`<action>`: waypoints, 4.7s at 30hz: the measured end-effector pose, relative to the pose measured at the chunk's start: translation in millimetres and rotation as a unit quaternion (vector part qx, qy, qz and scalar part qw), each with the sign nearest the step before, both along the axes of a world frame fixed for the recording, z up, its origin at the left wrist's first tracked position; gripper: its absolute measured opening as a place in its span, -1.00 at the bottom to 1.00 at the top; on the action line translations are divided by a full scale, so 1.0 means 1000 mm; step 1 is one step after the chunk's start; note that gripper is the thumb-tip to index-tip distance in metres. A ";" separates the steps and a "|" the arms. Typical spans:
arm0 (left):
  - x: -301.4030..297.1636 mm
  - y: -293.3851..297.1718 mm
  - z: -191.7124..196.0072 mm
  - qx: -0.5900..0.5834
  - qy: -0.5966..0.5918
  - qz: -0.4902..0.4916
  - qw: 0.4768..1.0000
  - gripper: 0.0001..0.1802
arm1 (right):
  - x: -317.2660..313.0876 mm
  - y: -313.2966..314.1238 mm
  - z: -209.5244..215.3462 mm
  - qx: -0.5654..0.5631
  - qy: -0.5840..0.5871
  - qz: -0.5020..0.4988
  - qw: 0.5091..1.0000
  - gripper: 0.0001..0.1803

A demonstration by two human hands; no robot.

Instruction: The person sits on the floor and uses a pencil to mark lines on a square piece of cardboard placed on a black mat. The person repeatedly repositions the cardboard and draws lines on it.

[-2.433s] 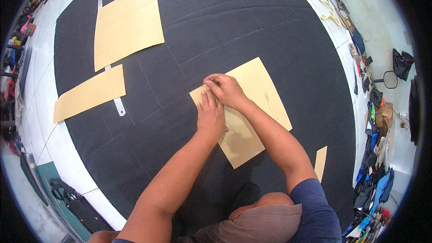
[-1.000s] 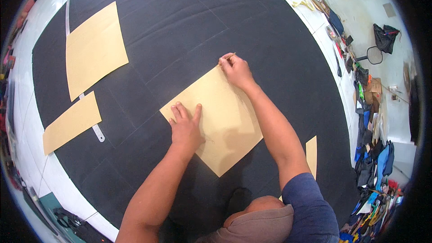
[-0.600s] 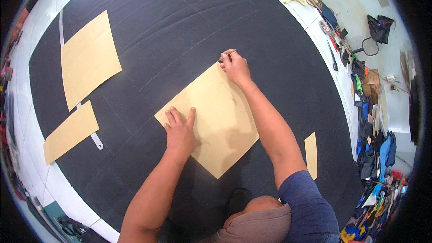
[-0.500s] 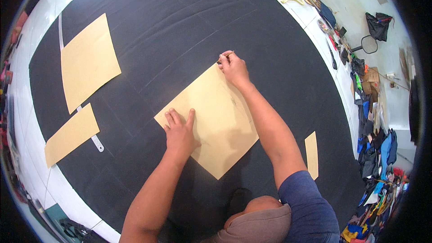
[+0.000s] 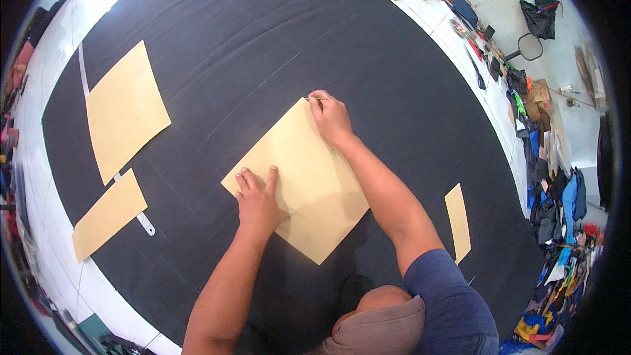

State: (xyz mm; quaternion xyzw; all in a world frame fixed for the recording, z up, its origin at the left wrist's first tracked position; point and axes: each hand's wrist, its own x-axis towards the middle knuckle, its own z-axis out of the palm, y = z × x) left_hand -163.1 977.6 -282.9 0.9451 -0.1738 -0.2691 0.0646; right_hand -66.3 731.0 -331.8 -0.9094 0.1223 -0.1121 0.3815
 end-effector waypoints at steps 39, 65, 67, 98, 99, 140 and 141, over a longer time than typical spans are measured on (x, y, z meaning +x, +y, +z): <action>0.003 -0.006 0.006 0.052 -0.004 -0.035 0.998 0.43 | -0.188 -0.057 0.006 0.021 0.038 -0.120 0.992 -0.70; -0.002 0.007 -0.014 0.007 -0.020 -0.035 0.999 0.50 | -0.280 -0.087 0.007 0.084 0.016 -0.215 0.973 -0.70; 0.002 0.013 -0.020 0.007 -0.022 -0.036 0.999 0.49 | -0.288 -0.078 0.021 0.053 0.020 -0.171 0.984 -0.74; -0.102 -0.031 0.009 0.053 0.001 -0.160 0.986 0.40 | -0.279 -0.021 -0.004 -0.198 0.033 0.121 0.972 -0.82; -0.104 -0.032 0.006 0.060 -0.001 -0.162 0.985 0.44 | -0.279 -0.021 -0.004 -0.196 0.030 0.123 0.972 -0.82; -0.103 -0.050 0.012 0.118 0.035 -0.172 0.977 0.49 | -0.342 0.064 0.020 0.068 0.134 0.236 0.960 -0.79; -0.103 -0.050 0.014 0.121 0.043 -0.173 0.976 0.49 | -0.342 0.061 0.021 0.057 0.129 0.223 0.965 -0.80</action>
